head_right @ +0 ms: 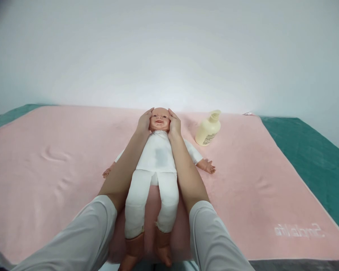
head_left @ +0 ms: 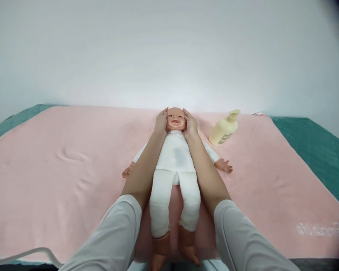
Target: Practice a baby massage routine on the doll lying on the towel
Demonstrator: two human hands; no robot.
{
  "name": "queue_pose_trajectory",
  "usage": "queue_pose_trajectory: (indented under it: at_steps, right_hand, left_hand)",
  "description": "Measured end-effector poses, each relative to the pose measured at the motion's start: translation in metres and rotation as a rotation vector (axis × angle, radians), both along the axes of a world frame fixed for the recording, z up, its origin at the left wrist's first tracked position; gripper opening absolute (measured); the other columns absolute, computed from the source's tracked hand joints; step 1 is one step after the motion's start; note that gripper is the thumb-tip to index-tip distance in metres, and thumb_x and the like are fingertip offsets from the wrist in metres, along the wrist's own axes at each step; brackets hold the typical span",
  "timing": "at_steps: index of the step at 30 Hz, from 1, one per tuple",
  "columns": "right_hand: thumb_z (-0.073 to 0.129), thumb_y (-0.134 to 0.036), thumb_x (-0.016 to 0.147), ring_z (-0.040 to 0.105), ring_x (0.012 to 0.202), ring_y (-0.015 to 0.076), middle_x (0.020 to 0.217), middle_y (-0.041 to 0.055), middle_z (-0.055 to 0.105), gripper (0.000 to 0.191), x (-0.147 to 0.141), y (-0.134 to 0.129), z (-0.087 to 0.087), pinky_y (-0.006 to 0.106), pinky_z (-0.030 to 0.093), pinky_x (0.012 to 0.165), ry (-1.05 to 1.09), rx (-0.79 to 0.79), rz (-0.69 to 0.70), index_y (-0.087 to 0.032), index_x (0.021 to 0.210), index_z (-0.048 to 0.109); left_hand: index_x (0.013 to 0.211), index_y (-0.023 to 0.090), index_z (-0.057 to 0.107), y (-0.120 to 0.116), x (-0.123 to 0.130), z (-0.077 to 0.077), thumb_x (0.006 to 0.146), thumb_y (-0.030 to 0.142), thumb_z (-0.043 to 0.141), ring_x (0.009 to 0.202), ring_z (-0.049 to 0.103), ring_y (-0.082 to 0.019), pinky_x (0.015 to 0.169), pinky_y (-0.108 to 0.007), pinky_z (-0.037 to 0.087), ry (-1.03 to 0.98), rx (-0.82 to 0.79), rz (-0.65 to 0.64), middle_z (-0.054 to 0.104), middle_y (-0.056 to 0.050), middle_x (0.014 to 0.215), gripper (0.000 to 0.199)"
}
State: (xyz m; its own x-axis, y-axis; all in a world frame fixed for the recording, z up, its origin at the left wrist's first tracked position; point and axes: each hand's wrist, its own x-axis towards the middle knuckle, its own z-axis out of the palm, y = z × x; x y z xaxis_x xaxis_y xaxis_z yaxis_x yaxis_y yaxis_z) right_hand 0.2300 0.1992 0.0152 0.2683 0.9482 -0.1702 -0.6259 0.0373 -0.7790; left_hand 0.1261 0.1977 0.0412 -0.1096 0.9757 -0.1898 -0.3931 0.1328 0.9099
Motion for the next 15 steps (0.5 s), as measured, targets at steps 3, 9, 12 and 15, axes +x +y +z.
queue_pose_trajectory:
  at_steps: [3,9,12,15]
  right_hand:
    - [0.049,-0.009,0.078,0.07,0.093,0.0155,0.115,0.0049,0.073,0.049,0.0,0.0,0.001,0.041,0.056,0.099,0.028,-0.005,0.013,-0.017,0.124,0.064]
    - [0.061,-0.016,0.077,0.069,0.094,0.0143,0.102,0.0015,0.074,0.031,0.001,-0.002,-0.003,0.035,0.055,0.099,-0.014,0.069,-0.007,-0.019,0.107,0.069]
    - [0.07,-0.022,0.074,0.068,0.092,0.0133,0.097,-0.0003,0.073,0.027,0.001,-0.003,-0.005,0.033,0.055,0.097,-0.076,0.107,-0.029,-0.019,0.101,0.069]
    - [0.076,-0.024,0.07,0.068,0.094,0.0142,0.1,0.0001,0.072,0.033,0.002,-0.005,-0.006,0.033,0.056,0.095,-0.12,0.114,-0.026,-0.02,0.102,0.068]
  left_hand:
    - [0.138,0.016,0.057,0.001,0.0,0.0,0.096,0.017,0.043,0.118,0.065,-0.022,0.099,-0.031,0.053,-0.003,-0.008,0.004,0.063,-0.01,0.135,0.044]
    - [0.118,0.017,0.066,0.012,-0.001,-0.015,0.093,0.028,0.057,0.117,0.065,-0.021,0.101,-0.031,0.052,-0.028,0.071,-0.012,0.067,-0.01,0.127,0.029]
    - [0.111,0.014,0.066,0.011,-0.002,-0.017,0.088,0.026,0.065,0.117,0.064,-0.022,0.104,-0.034,0.05,0.033,0.153,-0.011,0.067,-0.013,0.125,0.026]
    - [0.119,0.013,0.063,0.003,-0.003,-0.013,0.08,0.02,0.072,0.115,0.065,-0.024,0.102,-0.035,0.051,0.055,0.146,-0.022,0.064,-0.015,0.128,0.041]
